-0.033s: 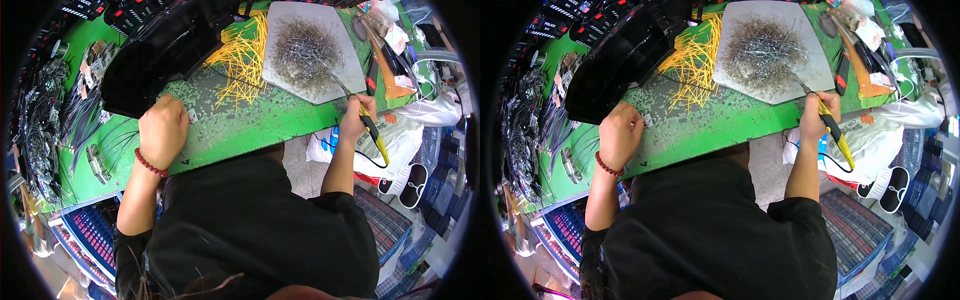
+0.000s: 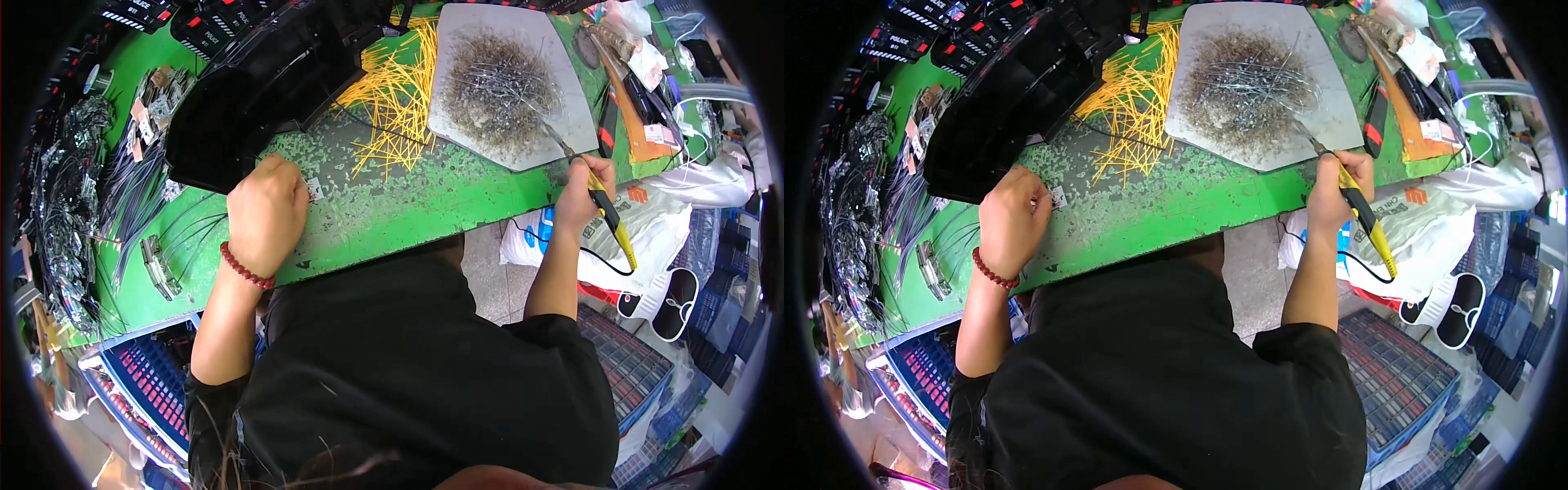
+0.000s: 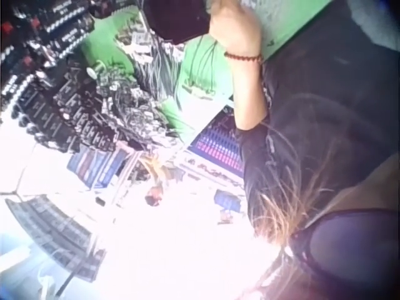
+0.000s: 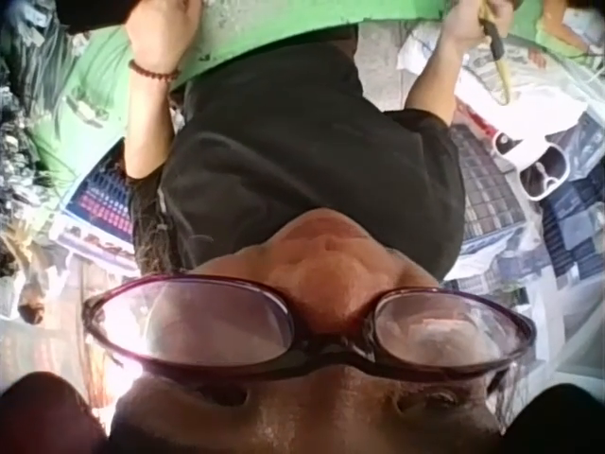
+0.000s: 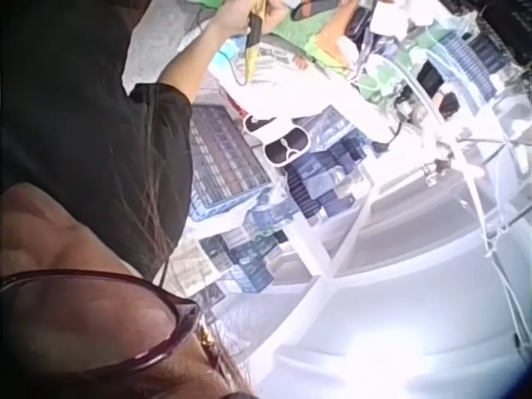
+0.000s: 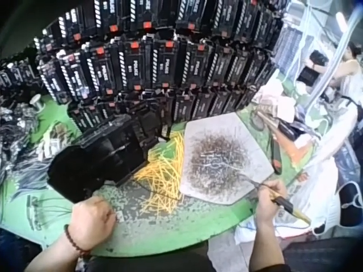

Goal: Soldering wires to small circuit boards as part of an assembly process.

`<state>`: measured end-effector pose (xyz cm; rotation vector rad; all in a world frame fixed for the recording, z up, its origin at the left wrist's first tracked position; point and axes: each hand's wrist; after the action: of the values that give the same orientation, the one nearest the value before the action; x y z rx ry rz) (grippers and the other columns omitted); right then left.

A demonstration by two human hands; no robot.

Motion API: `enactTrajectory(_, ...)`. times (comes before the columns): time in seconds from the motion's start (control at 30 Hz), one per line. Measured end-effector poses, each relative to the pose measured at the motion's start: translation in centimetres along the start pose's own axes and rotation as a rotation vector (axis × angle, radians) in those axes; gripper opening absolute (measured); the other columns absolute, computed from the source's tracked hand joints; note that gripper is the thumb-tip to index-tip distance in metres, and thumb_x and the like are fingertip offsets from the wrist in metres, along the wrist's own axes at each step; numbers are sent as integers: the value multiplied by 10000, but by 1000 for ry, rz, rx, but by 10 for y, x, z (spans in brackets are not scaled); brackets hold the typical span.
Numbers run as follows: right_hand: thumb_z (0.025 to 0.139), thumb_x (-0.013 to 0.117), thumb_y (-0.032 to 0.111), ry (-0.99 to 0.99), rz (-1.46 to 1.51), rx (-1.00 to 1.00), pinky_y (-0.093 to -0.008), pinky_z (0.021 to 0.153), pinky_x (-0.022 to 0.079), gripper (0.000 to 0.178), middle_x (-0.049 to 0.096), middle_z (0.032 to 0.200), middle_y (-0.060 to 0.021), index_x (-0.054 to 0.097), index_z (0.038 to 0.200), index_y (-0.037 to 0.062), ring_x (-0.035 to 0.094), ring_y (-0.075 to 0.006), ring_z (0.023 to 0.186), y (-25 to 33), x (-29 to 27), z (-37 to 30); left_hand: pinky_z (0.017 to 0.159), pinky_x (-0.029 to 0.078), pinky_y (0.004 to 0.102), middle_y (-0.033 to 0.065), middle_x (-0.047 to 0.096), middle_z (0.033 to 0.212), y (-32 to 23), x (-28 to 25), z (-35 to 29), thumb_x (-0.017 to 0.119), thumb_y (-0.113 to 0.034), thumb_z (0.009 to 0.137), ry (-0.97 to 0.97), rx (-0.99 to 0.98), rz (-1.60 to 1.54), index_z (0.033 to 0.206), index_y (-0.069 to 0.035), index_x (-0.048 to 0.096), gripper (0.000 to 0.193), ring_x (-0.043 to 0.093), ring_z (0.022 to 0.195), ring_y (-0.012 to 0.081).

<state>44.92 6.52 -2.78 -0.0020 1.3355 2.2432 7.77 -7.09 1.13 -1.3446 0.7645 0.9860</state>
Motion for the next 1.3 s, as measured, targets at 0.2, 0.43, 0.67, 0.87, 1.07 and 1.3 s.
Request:
enactTrajectory(0.2,759,624,4,16,13,-2,-227,575,378,79,522,704,9,547,749,20,462,-66,620,2,3,-3,600,497,422,116,578,784,1,2,-1,636,-49,756,-19,23,24,712,-33,572,79,607,692,331)
enactTrajectory(0.43,763,620,3,18,19,-16,-227,570,372,72,519,693,10,550,762,19,457,-68,619,-10,-3,0,603,499,423,117,577,781,3,0,-4,637,-50,752,-18,14,16,706,-37,571,81,609,693,331)
enactTrajectory(0.67,812,609,36,5,-127,-98,-229,575,385,38,540,688,-6,573,801,32,493,-84,616,-21,-8,4,604,494,431,116,582,776,3,1,-2,621,-79,766,-14,-2,53,702,-49,586,79,605,693,344)
enactTrajectory(0.87,761,591,2,165,243,-64,-248,635,411,72,546,765,-47,559,825,10,500,-111,676,30,27,-33,611,505,436,109,578,789,6,4,-3,608,-84,774,-28,20,2,716,-42,584,76,605,709,337)
enactTrajectory(1.07,779,705,103,696,610,83,-241,593,402,187,565,798,-45,559,866,23,498,-94,666,103,94,-104,605,505,431,105,577,793,7,3,-6,603,-79,779,-14,10,-6,725,-42,585,67,607,707,333)
enactTrajectory(1.3,739,717,84,768,496,-1,-234,511,384,193,563,692,-42,561,821,6,477,-77,567,105,120,-112,606,506,425,114,570,789,9,2,-6,606,-78,779,-11,28,-8,725,-34,579,75,609,715,335)
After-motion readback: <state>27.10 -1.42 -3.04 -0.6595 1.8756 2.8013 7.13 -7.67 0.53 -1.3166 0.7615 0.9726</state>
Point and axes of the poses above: each hand's wrist, its own z-axis towards the middle knuckle, its own x-axis out of the palm, y = z × x
